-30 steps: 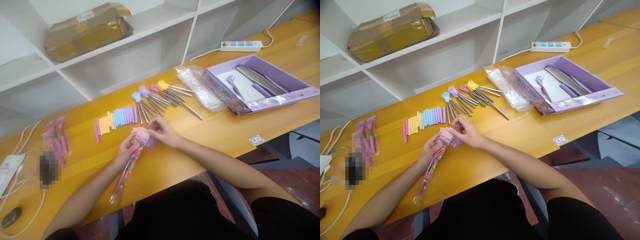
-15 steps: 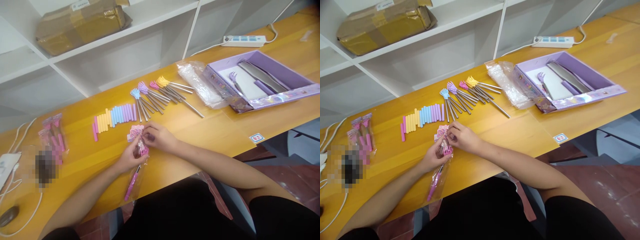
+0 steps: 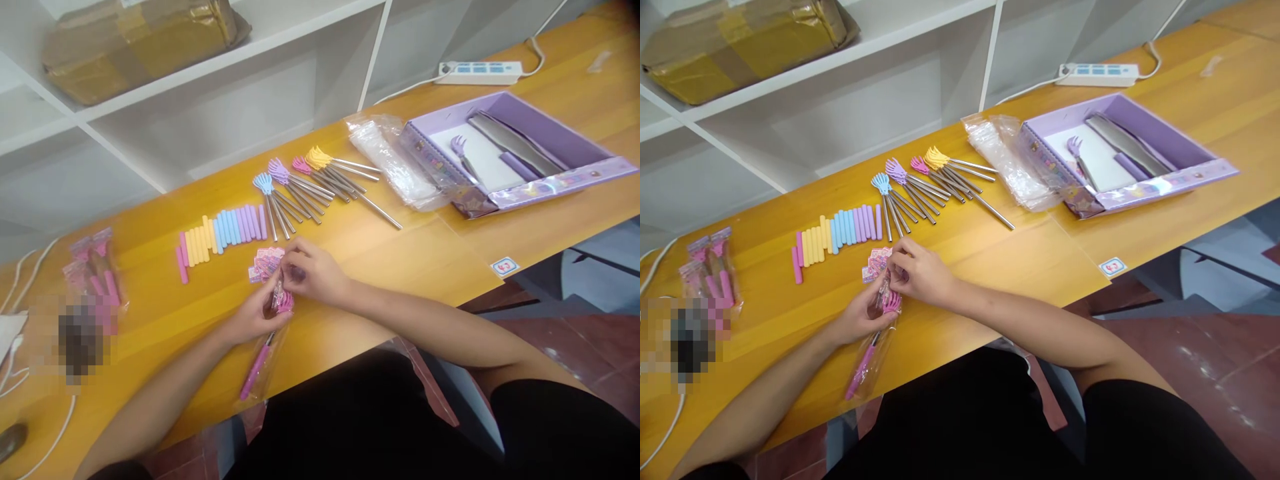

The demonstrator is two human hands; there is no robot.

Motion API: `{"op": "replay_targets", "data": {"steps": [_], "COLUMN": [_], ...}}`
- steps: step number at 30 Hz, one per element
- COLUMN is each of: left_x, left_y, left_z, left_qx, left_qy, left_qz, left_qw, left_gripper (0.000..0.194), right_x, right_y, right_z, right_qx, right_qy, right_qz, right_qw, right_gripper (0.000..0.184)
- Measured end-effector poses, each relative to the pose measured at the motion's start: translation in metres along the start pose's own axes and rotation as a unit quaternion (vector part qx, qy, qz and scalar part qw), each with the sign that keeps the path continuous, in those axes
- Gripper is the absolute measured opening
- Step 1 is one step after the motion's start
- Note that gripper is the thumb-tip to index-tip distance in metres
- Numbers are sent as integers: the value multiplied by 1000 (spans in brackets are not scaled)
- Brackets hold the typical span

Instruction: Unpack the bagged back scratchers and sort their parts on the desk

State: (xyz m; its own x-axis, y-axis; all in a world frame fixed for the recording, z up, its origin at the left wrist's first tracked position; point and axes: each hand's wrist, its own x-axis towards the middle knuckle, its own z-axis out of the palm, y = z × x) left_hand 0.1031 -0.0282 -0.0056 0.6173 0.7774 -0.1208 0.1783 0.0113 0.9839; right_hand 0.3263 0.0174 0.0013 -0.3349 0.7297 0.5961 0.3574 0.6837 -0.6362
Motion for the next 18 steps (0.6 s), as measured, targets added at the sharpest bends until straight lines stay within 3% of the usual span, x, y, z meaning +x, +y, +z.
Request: {"op": "replay_targets", "data": {"steps": [4, 8, 11, 18], "left_x": [-1, 2, 4, 4], "left_y": [-3, 2, 7, 4], "left_z": [-1, 2, 0, -2], "left_qx": [-11, -31, -27, -18], "left_qy": [0, 51, 78, 73], "left_qz": [-3, 10, 9, 21], "left_qw": [1000, 998, 997, 997], "left_gripper": [101, 104, 105, 98], "right_x": [2, 9, 11, 7], "right_y": [-1, 2, 10, 17], "right_z": [-1, -7, -10, -1], "right_qx": [4, 34, 48, 20], "right_qy": [-2, -39, -55, -7], "right_qz": [10, 19, 0, -33], "right_qw": [1000, 998, 997, 999], "right_gripper": [14, 8, 14, 7]}}
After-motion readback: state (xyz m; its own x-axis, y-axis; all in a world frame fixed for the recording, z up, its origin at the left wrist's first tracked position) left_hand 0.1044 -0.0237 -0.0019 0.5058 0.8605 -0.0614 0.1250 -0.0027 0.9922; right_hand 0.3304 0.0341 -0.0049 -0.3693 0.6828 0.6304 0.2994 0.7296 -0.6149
